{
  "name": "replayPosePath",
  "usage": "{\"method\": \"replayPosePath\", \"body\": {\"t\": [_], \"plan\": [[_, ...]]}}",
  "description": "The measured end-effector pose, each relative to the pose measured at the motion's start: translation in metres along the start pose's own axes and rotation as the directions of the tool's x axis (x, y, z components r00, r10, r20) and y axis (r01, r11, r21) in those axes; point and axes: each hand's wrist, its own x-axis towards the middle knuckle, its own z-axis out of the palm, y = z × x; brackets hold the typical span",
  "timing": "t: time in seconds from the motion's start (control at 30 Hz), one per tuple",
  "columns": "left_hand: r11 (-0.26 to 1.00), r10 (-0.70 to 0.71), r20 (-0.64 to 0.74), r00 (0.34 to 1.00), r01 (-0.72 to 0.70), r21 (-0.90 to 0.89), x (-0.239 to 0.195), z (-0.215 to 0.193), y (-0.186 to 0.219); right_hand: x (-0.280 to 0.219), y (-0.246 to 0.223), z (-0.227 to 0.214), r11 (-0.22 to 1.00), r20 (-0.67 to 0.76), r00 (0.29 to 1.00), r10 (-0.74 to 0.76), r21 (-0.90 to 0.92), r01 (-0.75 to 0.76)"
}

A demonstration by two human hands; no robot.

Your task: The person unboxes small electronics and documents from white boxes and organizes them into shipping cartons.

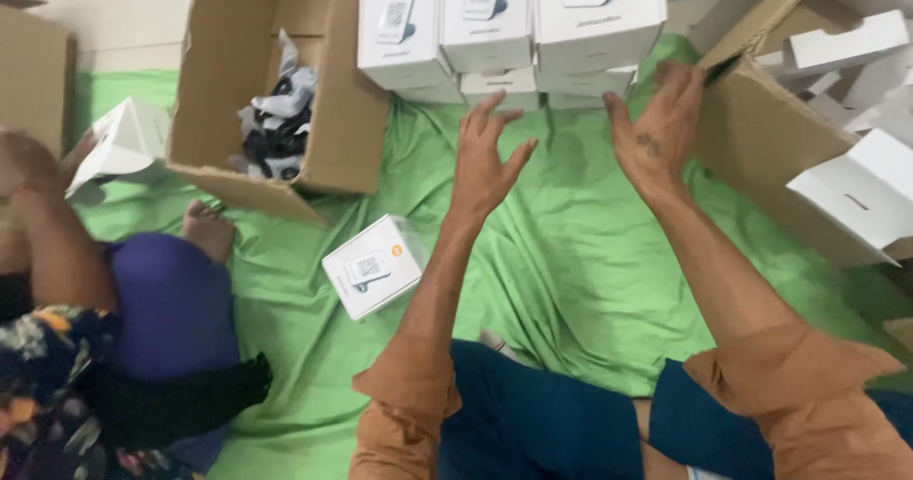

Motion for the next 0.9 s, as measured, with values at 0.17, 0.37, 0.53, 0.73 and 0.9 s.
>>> {"method": "replayPosePath", "body": {"t": [0.17, 0.37, 0.53, 0.73, 0.9], "plan": [[0.932, -0.363, -0.221, 0.905, 0.35, -0.096, -0.134, -0.122, -0.035, -0.109, -0.066, 0.042, 0.906, 0.405, 0.889, 0.213, 0.258, -0.335], [0.398, -0.91, -0.158, 0.384, 0.698, -0.595, -0.291, -0.129, -0.147, -0.213, -0.186, 0.11, 0.753, 0.874, 0.478, -0.087, 0.372, -0.543], [0.439, -0.868, -0.106, 0.485, 0.651, -0.62, -0.255, -0.13, -0.068, -0.211, -0.181, 0.092, 0.442, 0.783, 0.622, 0.013, 0.554, -0.706], [0.42, -0.691, 0.173, 0.701, 0.585, -0.694, -0.214, -0.054, 0.083, -0.177, -0.065, -0.066, 0.04, 0.692, 0.689, 0.213, 0.699, -0.714], [0.056, -0.752, 0.493, 0.438, 0.787, -0.615, -0.259, 0.057, 0.174, -0.224, 0.045, -0.159, -0.005, 0.704, 0.573, 0.419, 0.633, -0.774]]}}
